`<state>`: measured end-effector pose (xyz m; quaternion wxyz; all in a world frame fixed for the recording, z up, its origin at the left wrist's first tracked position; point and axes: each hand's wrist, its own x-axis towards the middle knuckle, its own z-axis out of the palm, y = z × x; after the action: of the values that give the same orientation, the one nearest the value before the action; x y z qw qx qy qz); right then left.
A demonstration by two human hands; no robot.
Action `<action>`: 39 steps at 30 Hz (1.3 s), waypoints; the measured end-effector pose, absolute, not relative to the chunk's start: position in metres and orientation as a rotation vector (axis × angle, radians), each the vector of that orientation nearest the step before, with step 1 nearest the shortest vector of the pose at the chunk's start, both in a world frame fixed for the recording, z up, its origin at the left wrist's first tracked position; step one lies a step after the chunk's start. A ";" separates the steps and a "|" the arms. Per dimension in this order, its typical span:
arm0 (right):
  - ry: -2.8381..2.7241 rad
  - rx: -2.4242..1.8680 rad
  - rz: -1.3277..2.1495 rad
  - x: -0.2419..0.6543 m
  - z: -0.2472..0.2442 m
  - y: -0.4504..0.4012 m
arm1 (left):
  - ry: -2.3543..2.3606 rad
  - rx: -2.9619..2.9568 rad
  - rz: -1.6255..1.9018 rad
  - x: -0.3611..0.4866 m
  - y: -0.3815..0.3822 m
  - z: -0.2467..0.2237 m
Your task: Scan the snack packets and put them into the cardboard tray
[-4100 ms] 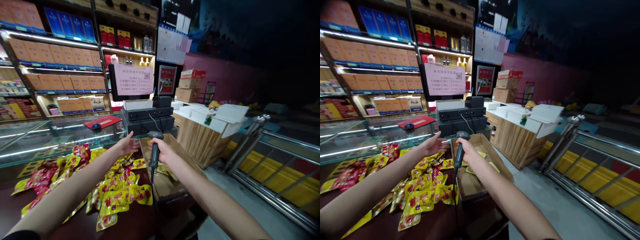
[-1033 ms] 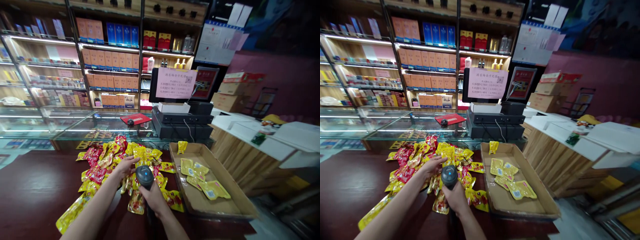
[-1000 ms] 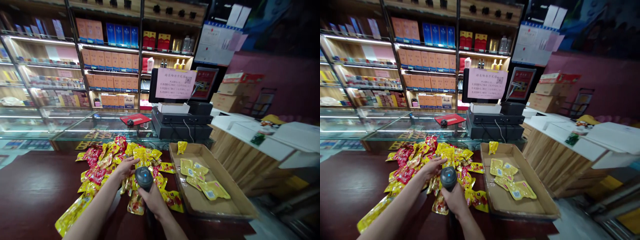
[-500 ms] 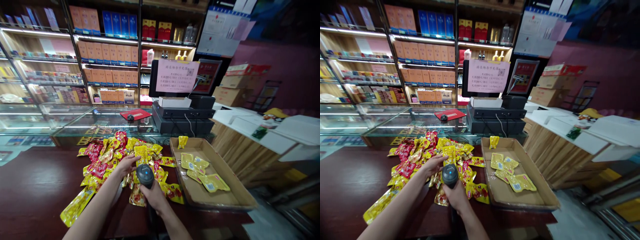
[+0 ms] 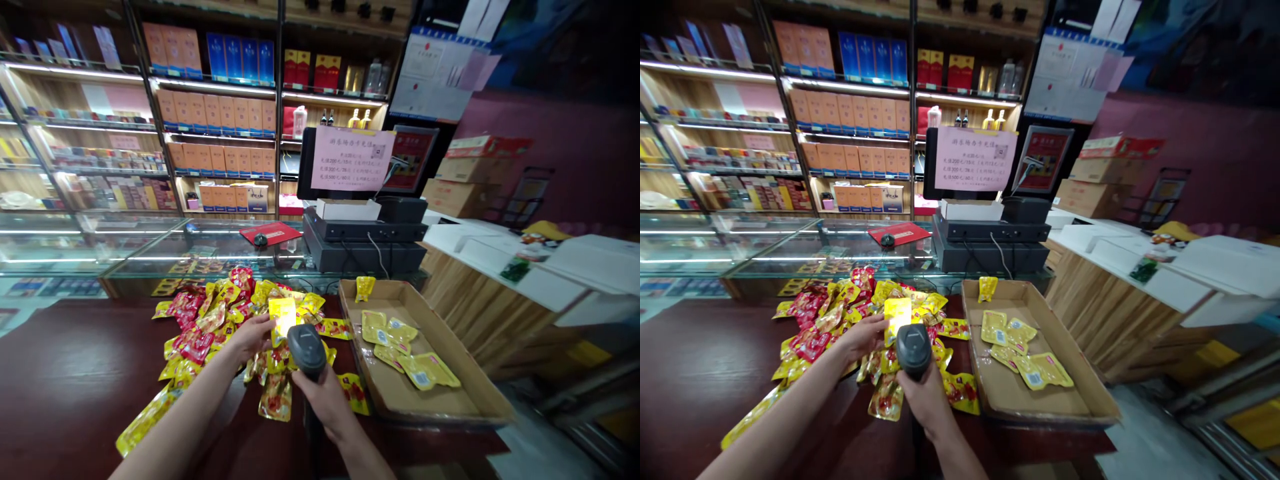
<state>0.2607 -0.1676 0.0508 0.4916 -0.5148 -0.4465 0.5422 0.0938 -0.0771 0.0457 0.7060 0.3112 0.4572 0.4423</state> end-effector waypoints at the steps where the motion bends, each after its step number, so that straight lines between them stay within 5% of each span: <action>1: -1.026 -1.244 1.296 0.267 0.058 -0.168 | 0.999 0.709 0.956 0.094 -0.082 0.051; 10: -0.686 -1.050 1.819 0.336 0.116 -0.167 | 0.754 0.667 0.495 0.125 -0.112 0.121; 25: -0.503 -1.163 1.327 0.485 0.125 -0.146 | 0.760 0.717 0.467 0.301 -0.039 0.147; 39: -0.654 -1.005 1.768 0.349 0.095 -0.149 | 0.924 0.545 0.653 0.096 -0.094 0.100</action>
<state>0.3490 -0.1490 0.0952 0.4818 -0.4122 -0.2682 0.7253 0.0964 -0.0941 0.1001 0.8092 0.2551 0.4323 0.3055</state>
